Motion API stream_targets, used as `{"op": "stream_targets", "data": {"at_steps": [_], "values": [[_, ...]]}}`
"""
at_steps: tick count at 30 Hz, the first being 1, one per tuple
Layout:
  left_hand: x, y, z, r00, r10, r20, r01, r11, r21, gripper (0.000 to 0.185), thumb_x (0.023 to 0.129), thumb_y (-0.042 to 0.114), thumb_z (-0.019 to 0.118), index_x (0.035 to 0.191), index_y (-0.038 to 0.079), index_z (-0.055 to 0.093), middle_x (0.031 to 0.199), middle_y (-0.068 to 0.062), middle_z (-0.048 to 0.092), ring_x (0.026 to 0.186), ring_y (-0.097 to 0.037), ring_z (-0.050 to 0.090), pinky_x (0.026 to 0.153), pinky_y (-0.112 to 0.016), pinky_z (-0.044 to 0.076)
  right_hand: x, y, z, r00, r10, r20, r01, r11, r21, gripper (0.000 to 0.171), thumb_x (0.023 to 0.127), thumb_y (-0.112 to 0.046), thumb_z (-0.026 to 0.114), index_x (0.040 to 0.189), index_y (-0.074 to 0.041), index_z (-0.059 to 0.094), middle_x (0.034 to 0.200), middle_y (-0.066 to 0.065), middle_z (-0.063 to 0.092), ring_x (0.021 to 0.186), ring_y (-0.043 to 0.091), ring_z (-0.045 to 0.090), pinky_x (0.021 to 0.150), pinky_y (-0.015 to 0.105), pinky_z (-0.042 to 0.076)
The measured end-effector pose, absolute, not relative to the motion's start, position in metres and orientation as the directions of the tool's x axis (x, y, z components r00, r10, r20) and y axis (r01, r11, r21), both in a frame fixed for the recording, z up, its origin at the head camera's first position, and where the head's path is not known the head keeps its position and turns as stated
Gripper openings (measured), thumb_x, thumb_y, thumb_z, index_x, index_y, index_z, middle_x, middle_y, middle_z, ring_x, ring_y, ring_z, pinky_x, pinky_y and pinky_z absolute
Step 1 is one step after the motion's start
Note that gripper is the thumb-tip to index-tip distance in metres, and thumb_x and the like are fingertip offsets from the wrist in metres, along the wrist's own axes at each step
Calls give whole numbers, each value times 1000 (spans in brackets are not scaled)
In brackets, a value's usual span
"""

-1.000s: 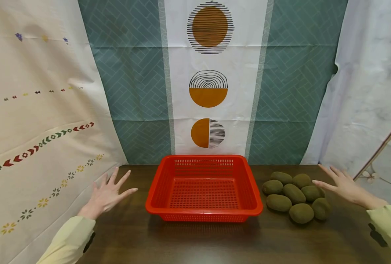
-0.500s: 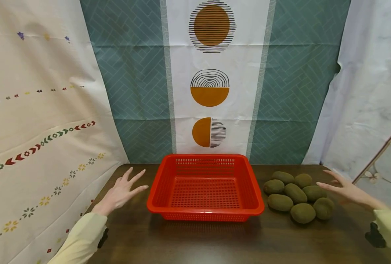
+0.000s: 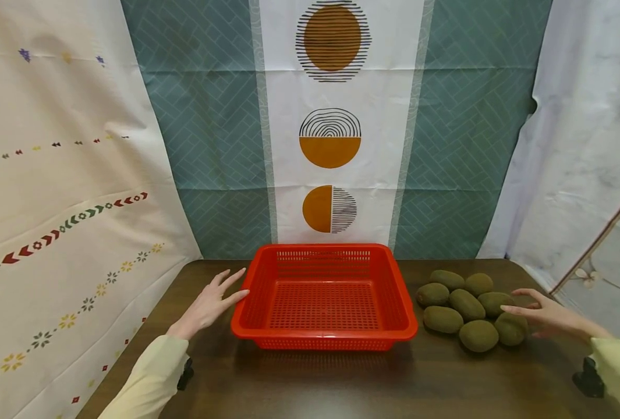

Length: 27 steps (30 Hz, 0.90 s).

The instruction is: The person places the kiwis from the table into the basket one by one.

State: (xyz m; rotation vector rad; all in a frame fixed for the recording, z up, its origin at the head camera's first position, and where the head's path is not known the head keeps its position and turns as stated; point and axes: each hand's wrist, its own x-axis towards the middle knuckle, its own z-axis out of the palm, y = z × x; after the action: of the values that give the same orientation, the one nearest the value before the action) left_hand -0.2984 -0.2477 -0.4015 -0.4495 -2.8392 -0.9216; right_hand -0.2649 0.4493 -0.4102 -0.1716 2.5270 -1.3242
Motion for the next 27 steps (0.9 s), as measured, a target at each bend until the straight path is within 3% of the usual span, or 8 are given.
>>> {"op": "stream_targets", "data": {"at_steps": [12,20,27], "values": [[-304,-244,-413,-957,218,190,289,689,664,64,86,53,48,141,25,32,142,-15,24,125,-39,23,89,-67,23,-264,444,-419,-952,-192,-239,92,564,-820,74,87,-24,60,122,17,9,108,41,31,94,38,49,68,45,50],[-306,-238,-420,-960,234,155,247,444,861,59,89,41,53,141,24,32,141,-9,31,119,-32,38,90,-55,35,-263,442,-424,-939,-211,-273,132,512,-849,77,86,-19,62,119,20,4,102,40,31,89,31,51,69,46,50],[-308,-232,-424,-956,250,152,210,227,951,56,92,25,54,142,16,32,138,-17,31,98,-29,57,77,-40,49,-263,439,-424,-935,-210,-286,140,522,-841,76,85,-18,63,117,22,7,103,41,25,84,25,51,67,43,51]]}}
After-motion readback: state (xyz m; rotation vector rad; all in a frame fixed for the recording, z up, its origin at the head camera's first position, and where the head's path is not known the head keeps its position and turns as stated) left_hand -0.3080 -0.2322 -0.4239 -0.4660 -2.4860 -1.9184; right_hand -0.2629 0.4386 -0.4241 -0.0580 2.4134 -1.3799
